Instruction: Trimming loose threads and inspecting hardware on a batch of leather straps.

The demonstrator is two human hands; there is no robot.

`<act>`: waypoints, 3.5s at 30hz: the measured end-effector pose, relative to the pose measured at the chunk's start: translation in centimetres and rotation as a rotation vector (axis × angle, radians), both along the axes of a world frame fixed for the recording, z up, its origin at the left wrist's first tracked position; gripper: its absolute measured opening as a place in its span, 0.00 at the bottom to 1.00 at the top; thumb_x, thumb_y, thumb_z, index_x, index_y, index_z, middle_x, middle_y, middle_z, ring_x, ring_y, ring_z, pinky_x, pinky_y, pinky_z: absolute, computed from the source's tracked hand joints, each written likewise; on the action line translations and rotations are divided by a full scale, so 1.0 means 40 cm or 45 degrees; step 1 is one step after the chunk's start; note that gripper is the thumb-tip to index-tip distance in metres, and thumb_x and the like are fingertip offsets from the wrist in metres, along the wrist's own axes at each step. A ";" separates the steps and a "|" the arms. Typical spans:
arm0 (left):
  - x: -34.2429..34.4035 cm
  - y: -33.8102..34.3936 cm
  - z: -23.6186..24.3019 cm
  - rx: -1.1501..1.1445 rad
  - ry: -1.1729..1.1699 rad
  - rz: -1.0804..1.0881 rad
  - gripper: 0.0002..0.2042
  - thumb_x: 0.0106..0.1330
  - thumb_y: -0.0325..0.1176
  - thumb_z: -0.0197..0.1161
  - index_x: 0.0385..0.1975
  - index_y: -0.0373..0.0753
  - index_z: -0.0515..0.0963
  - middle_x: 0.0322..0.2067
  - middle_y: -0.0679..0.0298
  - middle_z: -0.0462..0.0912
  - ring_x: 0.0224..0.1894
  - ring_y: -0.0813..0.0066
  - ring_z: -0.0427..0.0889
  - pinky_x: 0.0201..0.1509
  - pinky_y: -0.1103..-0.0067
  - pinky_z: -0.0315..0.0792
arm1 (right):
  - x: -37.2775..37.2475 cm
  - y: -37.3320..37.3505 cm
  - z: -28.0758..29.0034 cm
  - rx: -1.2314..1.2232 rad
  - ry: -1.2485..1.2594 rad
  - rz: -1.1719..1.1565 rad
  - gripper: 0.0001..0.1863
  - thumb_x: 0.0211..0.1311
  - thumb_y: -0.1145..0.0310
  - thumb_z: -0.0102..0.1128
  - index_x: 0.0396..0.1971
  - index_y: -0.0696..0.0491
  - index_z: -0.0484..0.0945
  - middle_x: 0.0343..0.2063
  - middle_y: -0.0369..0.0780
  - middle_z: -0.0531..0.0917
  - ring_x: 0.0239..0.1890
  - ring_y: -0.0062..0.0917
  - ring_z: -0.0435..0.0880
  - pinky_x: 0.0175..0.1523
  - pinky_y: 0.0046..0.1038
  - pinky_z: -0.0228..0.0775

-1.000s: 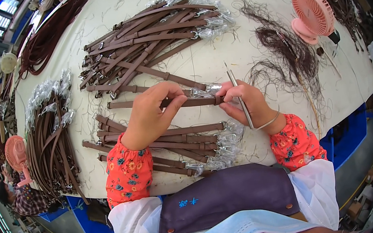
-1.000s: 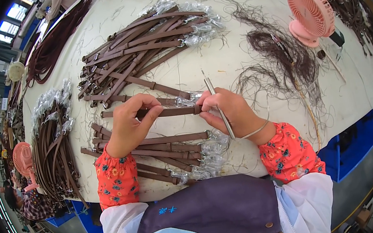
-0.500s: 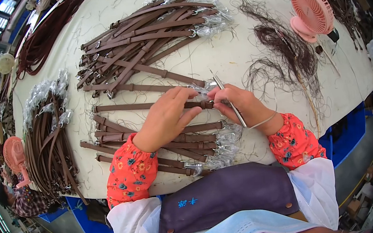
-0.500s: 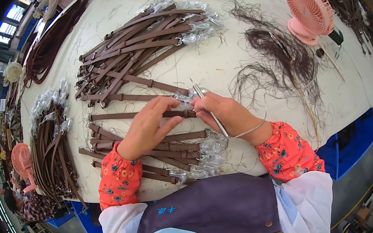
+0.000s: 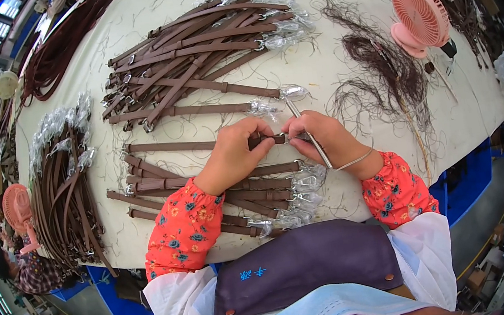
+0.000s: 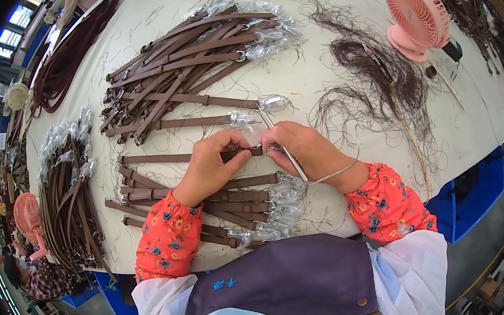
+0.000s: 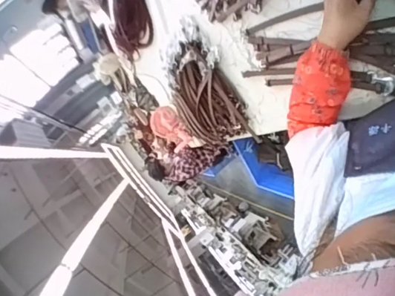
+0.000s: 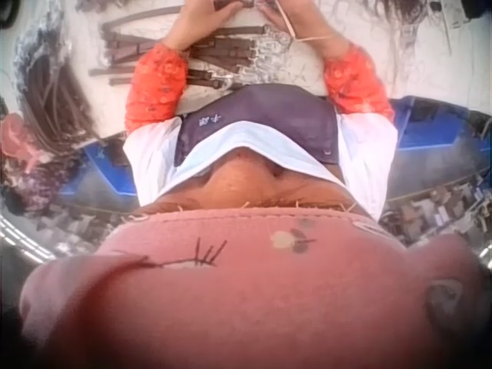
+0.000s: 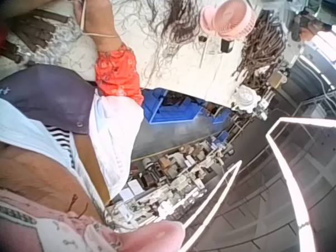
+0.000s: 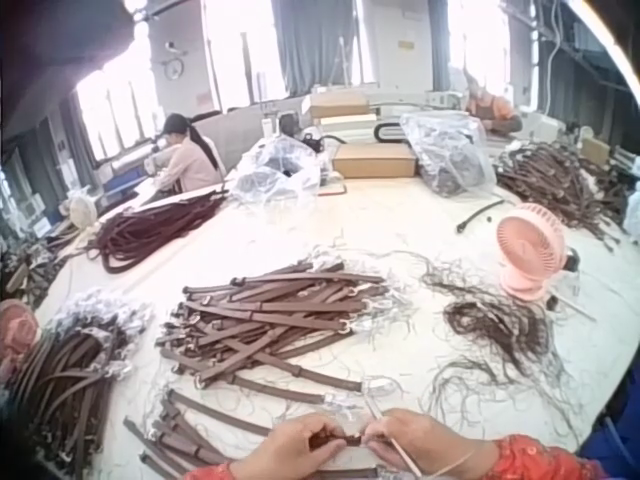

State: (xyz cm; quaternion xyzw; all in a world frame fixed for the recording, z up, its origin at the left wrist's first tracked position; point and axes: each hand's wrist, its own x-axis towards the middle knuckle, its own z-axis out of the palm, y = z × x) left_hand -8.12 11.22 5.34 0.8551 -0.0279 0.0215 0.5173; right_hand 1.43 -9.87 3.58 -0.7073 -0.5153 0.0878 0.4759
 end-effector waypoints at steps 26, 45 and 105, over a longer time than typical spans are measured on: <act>-0.009 -0.007 -0.023 0.131 -0.232 -0.142 0.03 0.60 0.26 0.65 0.32 0.38 0.81 0.31 0.61 0.78 0.33 0.60 0.79 0.37 0.71 0.74 | -0.002 -0.021 0.024 0.213 1.184 0.015 0.15 0.77 0.62 0.42 0.51 0.57 0.68 0.31 0.41 0.81 0.31 0.24 0.82 0.45 0.29 0.76; -0.008 0.020 0.016 -0.063 0.088 -0.075 0.03 0.65 0.24 0.61 0.35 0.31 0.77 0.32 0.60 0.79 0.32 0.74 0.81 0.36 0.79 0.74 | -0.029 -0.008 0.026 -0.028 1.100 0.054 0.13 0.76 0.62 0.46 0.44 0.56 0.74 0.23 0.34 0.79 0.21 0.14 0.78 0.27 0.17 0.70; -0.018 0.021 0.005 0.020 -0.043 -0.175 0.03 0.60 0.23 0.63 0.32 0.33 0.77 0.31 0.58 0.77 0.31 0.63 0.79 0.35 0.74 0.73 | -0.023 -0.013 0.025 0.005 1.164 0.083 0.15 0.76 0.60 0.45 0.42 0.57 0.74 0.24 0.36 0.79 0.22 0.16 0.78 0.29 0.18 0.72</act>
